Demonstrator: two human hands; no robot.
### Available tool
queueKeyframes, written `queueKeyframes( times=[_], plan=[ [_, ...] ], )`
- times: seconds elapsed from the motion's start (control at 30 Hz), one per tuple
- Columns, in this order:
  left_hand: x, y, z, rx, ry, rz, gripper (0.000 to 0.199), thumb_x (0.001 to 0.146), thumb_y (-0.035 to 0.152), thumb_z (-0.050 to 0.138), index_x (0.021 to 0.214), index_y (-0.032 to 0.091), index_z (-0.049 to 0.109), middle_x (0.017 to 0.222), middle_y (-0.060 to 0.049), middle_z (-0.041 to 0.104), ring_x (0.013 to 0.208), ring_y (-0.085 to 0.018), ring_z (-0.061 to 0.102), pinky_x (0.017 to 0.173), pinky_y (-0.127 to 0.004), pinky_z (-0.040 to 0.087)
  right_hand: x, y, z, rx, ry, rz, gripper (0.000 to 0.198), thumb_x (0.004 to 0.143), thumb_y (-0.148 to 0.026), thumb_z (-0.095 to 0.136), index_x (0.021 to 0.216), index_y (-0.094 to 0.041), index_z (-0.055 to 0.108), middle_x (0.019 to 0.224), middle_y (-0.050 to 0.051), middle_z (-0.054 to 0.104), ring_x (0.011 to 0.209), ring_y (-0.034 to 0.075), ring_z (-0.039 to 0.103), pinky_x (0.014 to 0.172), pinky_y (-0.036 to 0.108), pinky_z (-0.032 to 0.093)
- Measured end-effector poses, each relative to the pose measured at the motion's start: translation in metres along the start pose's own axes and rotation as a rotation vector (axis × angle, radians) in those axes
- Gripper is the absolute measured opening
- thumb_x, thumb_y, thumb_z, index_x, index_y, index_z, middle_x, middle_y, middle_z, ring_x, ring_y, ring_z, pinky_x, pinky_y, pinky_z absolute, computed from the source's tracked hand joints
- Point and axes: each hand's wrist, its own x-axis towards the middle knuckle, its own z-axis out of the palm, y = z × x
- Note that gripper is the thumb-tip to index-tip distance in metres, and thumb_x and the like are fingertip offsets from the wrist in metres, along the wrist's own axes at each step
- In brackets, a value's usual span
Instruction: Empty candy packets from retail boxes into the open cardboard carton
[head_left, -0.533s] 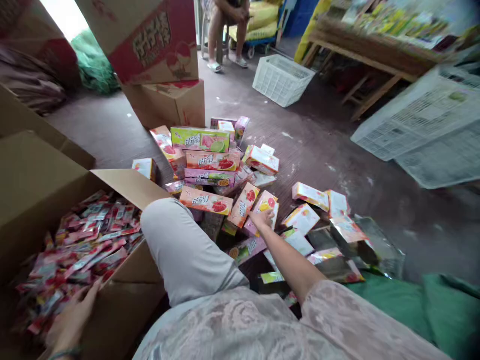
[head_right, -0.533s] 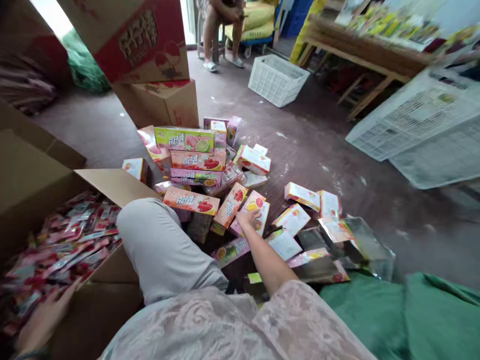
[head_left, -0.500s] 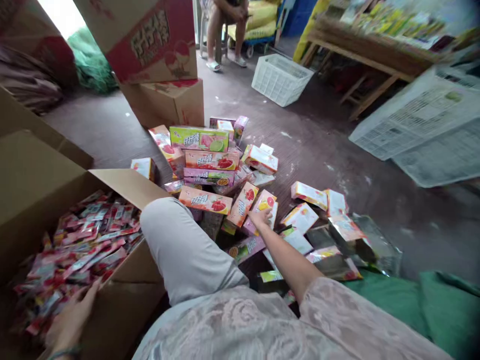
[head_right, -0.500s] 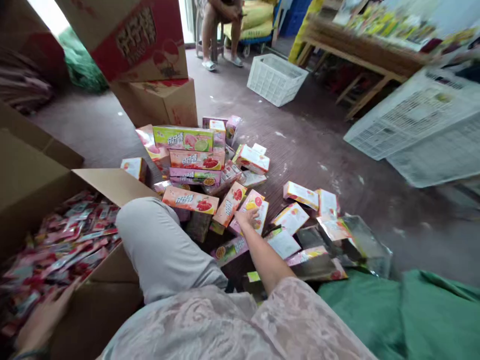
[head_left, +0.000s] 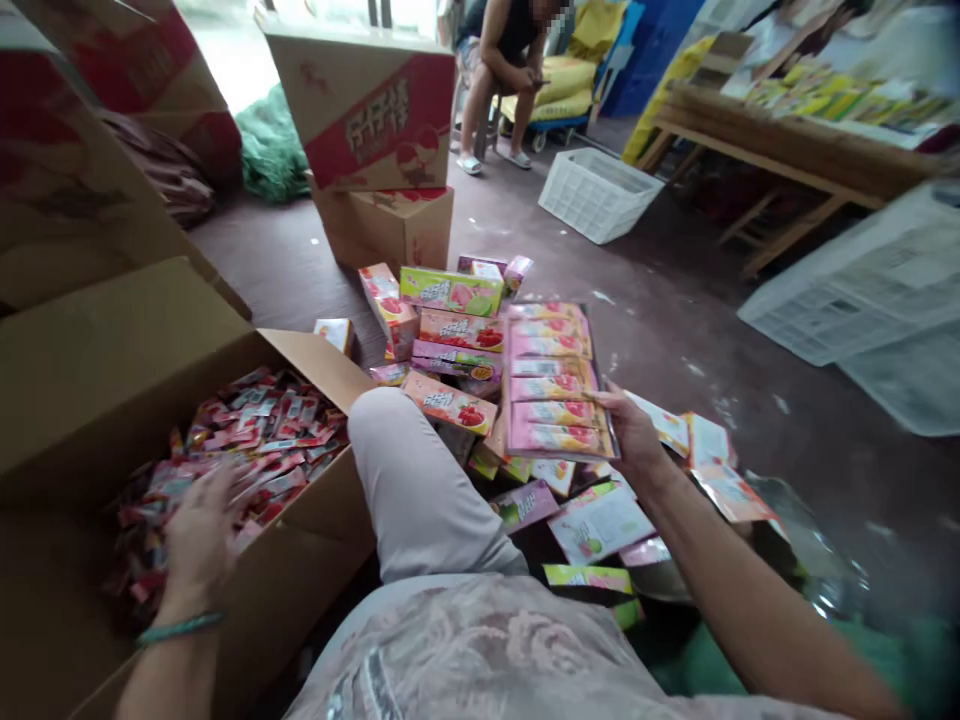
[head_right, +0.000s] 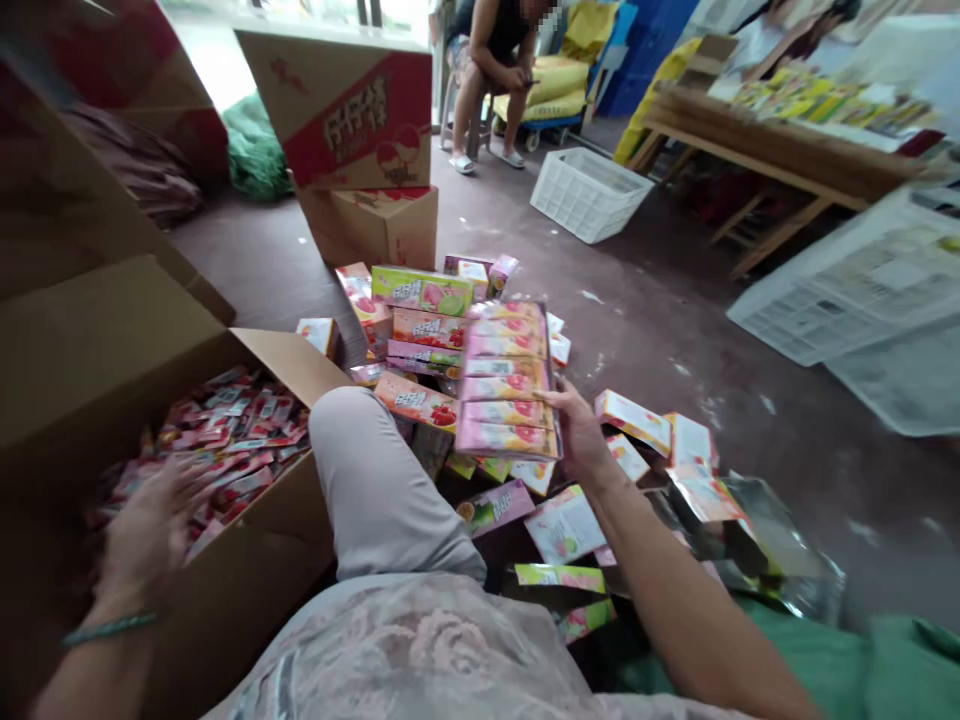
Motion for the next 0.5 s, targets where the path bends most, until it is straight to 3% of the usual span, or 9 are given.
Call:
queueKeyframes(
  times=[0.03,0.1,0.13,0.17,0.23,0.3,0.4,0.5],
  plan=[
    [-0.009,0.011,0.020,-0.061,-0.176,-0.020,0.050,0.071,0.057,0.083,0.103,0.021,0.071,0.103,-0.001,0.074,0.101,-0.019,0.066,0.096,-0.032,0.051,-0.004,-0.003,0.032,0.037,-0.133,0.033,0.057,0.062,-0.030,0.072,0.117,-0.020,0.062,0.105,0.007,0.074,0.094,0.027,0.071,0.079,0.038,0.059],
    [-0.026,0.028,0.050,-0.166,-0.499,-0.065,0.084,0.059,0.073,0.084,0.123,0.021,0.068,0.125,-0.010,0.070,0.120,-0.029,0.062,0.100,-0.040,0.052,-0.007,0.003,0.102,0.099,-0.401,0.115,0.063,0.060,-0.027,0.074,0.121,-0.021,0.062,0.111,0.006,0.073,0.098,0.028,0.071,0.084,0.040,0.059],
    [-0.033,0.033,0.058,-0.234,-0.627,-0.091,0.100,0.055,0.081,0.081,0.134,0.023,0.063,0.135,-0.013,0.065,0.128,-0.034,0.057,0.104,-0.045,0.050,-0.009,0.012,0.136,0.112,-0.541,0.168,0.066,0.059,-0.026,0.076,0.123,-0.022,0.062,0.113,0.006,0.073,0.100,0.028,0.070,0.086,0.039,0.058],
    [-0.038,0.036,0.060,-0.322,-0.662,-0.131,0.106,0.050,0.087,0.078,0.134,0.024,0.063,0.137,-0.014,0.064,0.131,-0.038,0.055,0.106,-0.051,0.049,-0.009,0.024,0.169,0.113,-0.681,0.218,0.068,0.058,-0.025,0.077,0.125,-0.022,0.062,0.116,0.005,0.072,0.101,0.027,0.070,0.088,0.039,0.057],
    [-0.041,0.036,0.052,-0.497,-0.578,-0.190,0.106,0.054,0.095,0.066,0.133,0.024,0.064,0.137,-0.013,0.065,0.135,-0.042,0.052,0.110,-0.058,0.045,-0.010,0.050,0.228,0.067,-0.950,0.289,0.067,0.062,-0.028,0.080,0.126,-0.023,0.063,0.119,0.004,0.071,0.106,0.025,0.068,0.093,0.037,0.055],
    [-0.038,0.032,0.030,-0.654,-0.459,-0.166,0.100,0.066,0.096,0.056,0.136,0.024,0.063,0.138,-0.012,0.065,0.138,-0.042,0.049,0.113,-0.061,0.041,-0.009,0.074,0.275,-0.064,-1.140,0.267,0.056,0.070,-0.037,0.080,0.123,-0.022,0.066,0.119,0.004,0.071,0.108,0.023,0.067,0.094,0.033,0.053],
    [-0.031,0.030,-0.010,-0.807,-0.345,-0.083,0.088,0.081,0.085,0.051,0.141,0.022,0.059,0.139,-0.013,0.064,0.143,-0.040,0.045,0.117,-0.062,0.035,-0.002,0.100,0.330,-0.273,-1.258,0.250,0.048,0.071,-0.050,0.083,0.104,-0.017,0.071,0.105,0.006,0.072,0.100,0.021,0.067,0.087,0.031,0.053],
    [-0.023,0.034,-0.039,-0.884,-0.296,-0.019,0.085,0.084,0.079,0.054,0.144,0.019,0.057,0.139,-0.015,0.064,0.145,-0.040,0.042,0.120,-0.063,0.030,0.001,0.118,0.368,-0.331,-1.352,0.428,0.052,0.057,-0.048,0.092,0.088,-0.014,0.067,0.090,0.006,0.072,0.090,0.023,0.068,0.082,0.034,0.054]
  ],
)
